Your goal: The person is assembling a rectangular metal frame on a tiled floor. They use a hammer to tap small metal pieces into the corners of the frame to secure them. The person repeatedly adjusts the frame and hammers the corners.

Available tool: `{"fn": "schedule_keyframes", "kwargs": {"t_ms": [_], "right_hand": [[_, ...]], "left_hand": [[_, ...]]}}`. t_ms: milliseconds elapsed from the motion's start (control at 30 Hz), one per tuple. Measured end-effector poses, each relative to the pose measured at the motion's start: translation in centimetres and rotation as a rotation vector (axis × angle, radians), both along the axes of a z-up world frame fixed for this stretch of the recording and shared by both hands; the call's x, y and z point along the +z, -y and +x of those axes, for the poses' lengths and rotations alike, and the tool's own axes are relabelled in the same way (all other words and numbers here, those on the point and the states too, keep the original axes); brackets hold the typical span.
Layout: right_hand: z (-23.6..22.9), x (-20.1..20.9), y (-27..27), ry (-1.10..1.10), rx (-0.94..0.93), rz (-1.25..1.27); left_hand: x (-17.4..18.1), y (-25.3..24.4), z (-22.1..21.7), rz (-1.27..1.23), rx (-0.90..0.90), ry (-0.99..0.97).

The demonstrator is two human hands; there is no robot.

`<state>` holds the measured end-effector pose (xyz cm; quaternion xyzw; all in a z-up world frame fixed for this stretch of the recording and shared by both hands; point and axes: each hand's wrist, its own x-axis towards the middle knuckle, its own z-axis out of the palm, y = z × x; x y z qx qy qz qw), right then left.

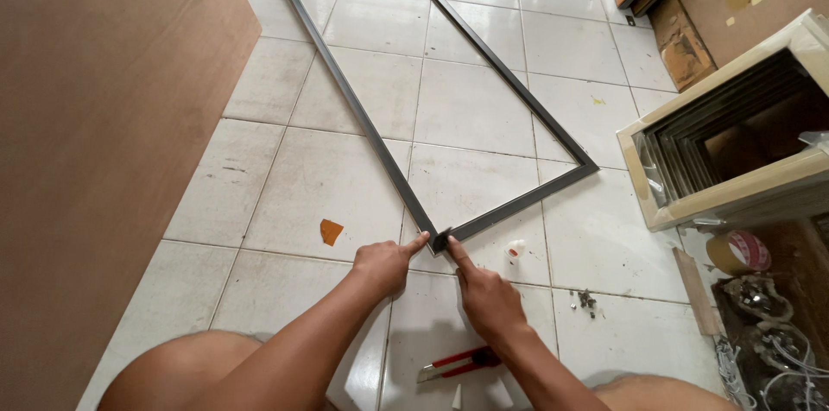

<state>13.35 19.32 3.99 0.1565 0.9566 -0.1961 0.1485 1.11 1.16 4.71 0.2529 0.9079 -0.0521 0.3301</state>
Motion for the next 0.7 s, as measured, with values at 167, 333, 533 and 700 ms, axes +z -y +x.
{"fn": "schedule_keyframes", "kwargs": {"t_ms": [167, 333, 533, 700], "right_hand": [[0.5, -1.0, -0.5, -0.323, 0.018, -0.040], [0.1, 1.1, 0.2, 0.019, 0.005, 0.018], [0.4, -1.3, -0.2, -0.340, 0.043, 0.051], [-0.1, 2.2, 0.4, -0.032, 0.024, 0.047]], "left_hand": [[0.6, 0.2, 0.3, 0.000, 0.000, 0.013], [0.1, -0.1, 0.1, -0.007, 0.003, 0.006], [0.3, 0.0, 0.3, 0.007, 0.007, 0.023], [0.9, -0.2, 0.2, -0.026, 0.012, 0.030]]}}
